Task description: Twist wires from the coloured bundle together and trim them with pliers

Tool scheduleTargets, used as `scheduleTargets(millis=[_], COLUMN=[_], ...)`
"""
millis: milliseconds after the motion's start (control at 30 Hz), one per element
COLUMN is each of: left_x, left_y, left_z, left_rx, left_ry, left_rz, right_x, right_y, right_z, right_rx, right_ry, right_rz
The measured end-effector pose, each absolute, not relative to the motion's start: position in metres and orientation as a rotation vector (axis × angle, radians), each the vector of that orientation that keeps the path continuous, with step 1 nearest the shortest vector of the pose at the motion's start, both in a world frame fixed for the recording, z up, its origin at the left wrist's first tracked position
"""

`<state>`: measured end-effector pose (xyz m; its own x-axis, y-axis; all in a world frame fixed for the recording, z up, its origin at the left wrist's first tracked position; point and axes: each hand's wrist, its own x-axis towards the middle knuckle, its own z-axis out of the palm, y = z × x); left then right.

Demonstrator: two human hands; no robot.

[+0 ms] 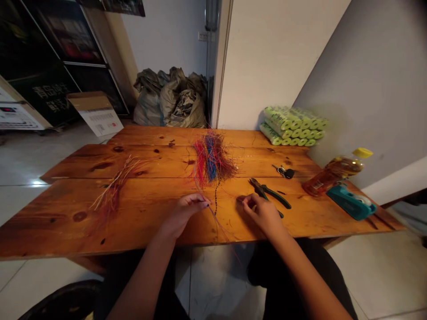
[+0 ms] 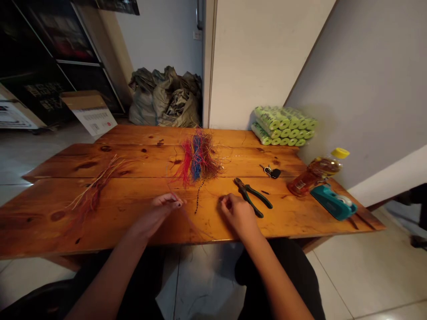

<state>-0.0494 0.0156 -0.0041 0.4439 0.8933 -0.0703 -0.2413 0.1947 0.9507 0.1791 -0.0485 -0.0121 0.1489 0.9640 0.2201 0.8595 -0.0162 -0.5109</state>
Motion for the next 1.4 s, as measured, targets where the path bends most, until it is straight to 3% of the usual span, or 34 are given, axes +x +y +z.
scheduleTargets(millis=[267,867,1400], left_x=[-0.039,-0.037,-0.033], left_y=[0.014,0.019,0.01], left_z=[-0.005,-0.014,-0.011], left_rx=[1.29,1.99,1.609], left_ry=[0.848,0.816,0.823], left_rz=[0.761,1.05,0.788], right_x=[0.158,0.159,0.152], right_y=[-0.064,-0.062,-0.054], right_z=[0.008,0.006,-0.004], right_rx=[-1.557,-1.481,-1.306], right_ry=[-1.741,-1.528,-1.161], right_rz=[0.502,0.924,1.153])
